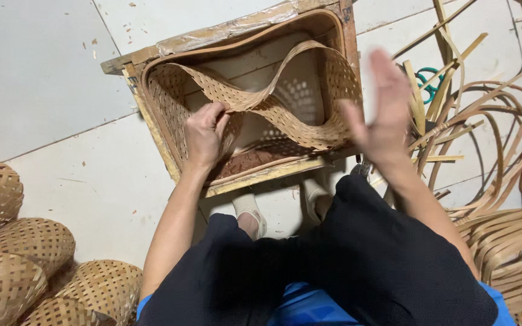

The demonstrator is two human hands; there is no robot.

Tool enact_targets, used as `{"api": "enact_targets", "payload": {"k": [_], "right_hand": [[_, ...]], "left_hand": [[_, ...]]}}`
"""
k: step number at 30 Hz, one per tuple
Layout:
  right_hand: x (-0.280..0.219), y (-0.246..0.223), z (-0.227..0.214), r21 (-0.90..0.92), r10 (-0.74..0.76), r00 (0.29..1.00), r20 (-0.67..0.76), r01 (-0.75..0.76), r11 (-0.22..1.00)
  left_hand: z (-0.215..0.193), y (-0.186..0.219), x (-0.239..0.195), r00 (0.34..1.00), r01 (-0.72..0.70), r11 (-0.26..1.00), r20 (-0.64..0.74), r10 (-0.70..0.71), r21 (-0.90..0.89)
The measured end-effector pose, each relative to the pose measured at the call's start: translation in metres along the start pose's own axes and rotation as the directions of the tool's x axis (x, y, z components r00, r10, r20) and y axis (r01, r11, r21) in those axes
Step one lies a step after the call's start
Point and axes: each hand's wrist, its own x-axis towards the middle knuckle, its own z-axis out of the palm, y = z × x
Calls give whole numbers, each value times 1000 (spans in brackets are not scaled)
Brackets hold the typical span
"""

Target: The person weaves a rectangular basket by hand using a wooden mold. They insert and tuck woven strips into the frame, add a pre-woven base panel, and then install and secure internal support ribs with a hammer.

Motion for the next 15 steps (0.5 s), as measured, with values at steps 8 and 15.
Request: {"api": "enact_targets", "payload": {"k": [8,15], "right_hand": [[-78,17,27,129,254,883,394,-327,936],[-68,26,80,-116,322,791,519,-309,944]], "left_hand": [[-17,21,2,998,-61,997,37,59,43],[-2,14,7,983,25,996,177,-40,85]]}}
